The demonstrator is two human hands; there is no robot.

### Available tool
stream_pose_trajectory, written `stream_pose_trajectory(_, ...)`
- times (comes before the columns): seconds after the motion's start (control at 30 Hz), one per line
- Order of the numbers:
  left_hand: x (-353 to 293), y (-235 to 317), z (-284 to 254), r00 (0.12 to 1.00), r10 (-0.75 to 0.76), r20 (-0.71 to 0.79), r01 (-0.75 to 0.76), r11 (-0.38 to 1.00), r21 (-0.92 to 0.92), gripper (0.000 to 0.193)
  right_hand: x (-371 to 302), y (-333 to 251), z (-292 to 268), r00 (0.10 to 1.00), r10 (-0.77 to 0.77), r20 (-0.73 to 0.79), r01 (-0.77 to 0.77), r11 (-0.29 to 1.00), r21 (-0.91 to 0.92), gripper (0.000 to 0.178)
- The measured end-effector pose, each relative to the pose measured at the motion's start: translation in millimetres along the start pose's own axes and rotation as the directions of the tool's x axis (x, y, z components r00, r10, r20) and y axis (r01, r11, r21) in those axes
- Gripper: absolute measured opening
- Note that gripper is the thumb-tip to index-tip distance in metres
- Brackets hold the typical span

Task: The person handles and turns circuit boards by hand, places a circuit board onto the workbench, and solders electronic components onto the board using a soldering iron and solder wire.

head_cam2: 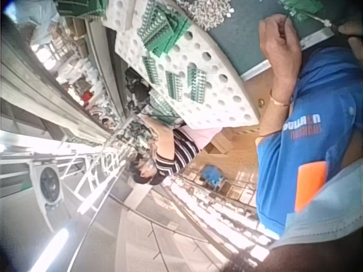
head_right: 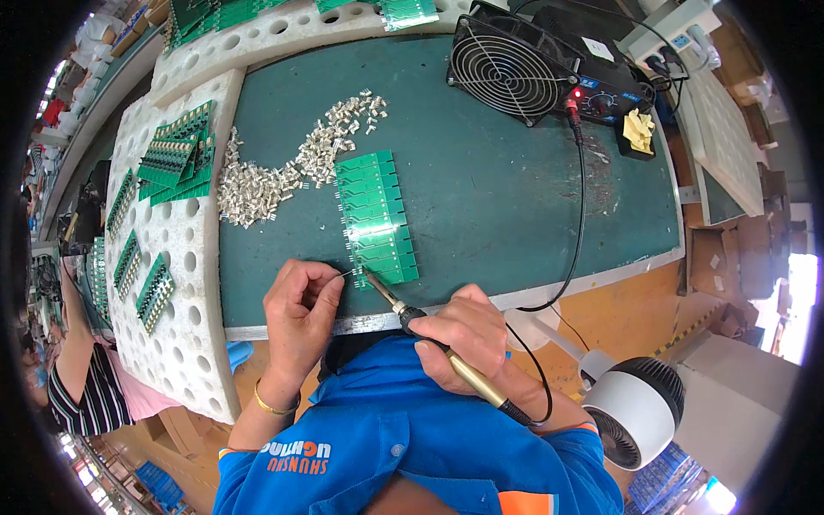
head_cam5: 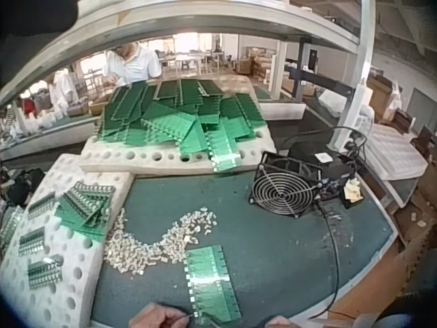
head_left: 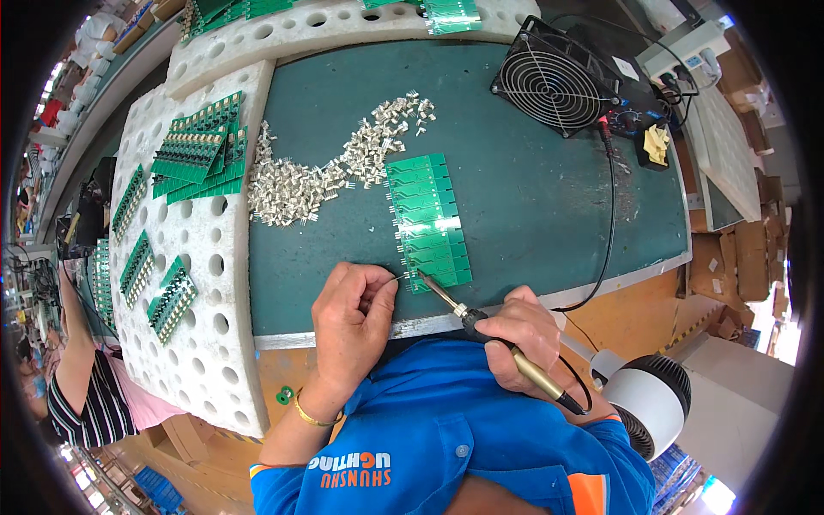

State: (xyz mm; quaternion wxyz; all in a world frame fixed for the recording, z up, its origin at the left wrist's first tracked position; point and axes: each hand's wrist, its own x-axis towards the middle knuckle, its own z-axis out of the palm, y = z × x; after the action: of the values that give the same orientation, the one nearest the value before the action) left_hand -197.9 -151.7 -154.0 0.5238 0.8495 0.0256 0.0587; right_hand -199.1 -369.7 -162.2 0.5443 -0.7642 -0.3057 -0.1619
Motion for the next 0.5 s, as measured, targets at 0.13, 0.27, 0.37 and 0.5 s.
stream_pose_trajectory(0.13,0.1,-2.3,0.3,1.0,0.01,0.003,-0.01,1.0,0.003,0.007,1.5,-0.9,1.1,1.0,-0.002,0.005,0.002,1.0,-0.001,0.015)
stream_pose_trajectory(0.27,0.6,0.0,-1.9,1.0,0.007,0.027,-0.007,1.0,0.014,0.007,3.5,-2.9,-0.6,1.0,0.0,0.024,0.0,1.0,0.005,0.014)
stream_pose_trajectory(0.37,-1.2,-1.3,-3.7,0.999,0.007,0.05,-0.008,1.0,0.023,0.007,1.2,-3.6,-3.6,0.999,0.006,0.05,-0.006,1.0,0.007,0.014)
stream_pose_trajectory(0.5,-3.8,-2.4,-6.6,0.998,0.022,0.067,-0.023,1.0,0.011,0.007,-0.8,-4.8,-5.3,0.999,0.006,0.053,-0.008,0.999,0.035,0.013)
